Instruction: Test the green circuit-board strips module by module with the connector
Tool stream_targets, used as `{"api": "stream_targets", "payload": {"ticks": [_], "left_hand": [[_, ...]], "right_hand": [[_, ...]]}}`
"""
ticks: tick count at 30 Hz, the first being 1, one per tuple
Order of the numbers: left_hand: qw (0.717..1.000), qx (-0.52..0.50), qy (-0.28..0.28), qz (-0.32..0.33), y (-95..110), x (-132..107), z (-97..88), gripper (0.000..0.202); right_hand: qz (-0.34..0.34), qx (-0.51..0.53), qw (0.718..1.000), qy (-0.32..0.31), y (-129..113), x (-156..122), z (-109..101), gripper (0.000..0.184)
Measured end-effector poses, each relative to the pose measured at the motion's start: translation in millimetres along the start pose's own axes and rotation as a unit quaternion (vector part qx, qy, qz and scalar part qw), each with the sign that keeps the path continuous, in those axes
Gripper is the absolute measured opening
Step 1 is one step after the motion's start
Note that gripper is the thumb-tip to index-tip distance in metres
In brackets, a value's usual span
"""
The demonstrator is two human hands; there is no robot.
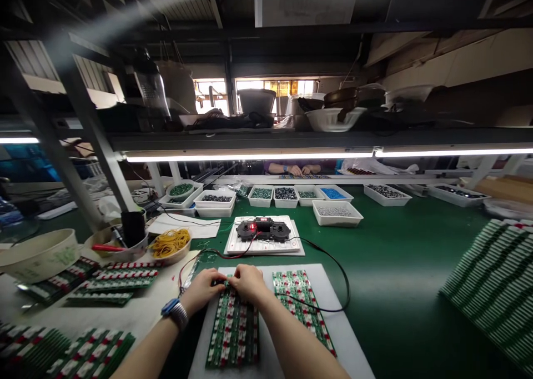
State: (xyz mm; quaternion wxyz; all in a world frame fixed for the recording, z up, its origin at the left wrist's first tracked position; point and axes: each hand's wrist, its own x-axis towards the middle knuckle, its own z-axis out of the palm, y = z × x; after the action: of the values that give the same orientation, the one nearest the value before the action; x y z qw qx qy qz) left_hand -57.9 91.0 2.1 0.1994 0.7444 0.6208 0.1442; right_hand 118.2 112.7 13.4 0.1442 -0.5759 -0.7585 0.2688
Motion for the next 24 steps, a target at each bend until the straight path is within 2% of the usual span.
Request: {"api": "stream_targets", "payload": {"ticks": [24], "left_hand": [[1.0,0.001,-0.001,0.005,-3.6,3.4,1.0,0.027]], "right_hand": [[-0.012,0.006,1.0,0.003,6.5,0.4,0.8,0.016]]}}
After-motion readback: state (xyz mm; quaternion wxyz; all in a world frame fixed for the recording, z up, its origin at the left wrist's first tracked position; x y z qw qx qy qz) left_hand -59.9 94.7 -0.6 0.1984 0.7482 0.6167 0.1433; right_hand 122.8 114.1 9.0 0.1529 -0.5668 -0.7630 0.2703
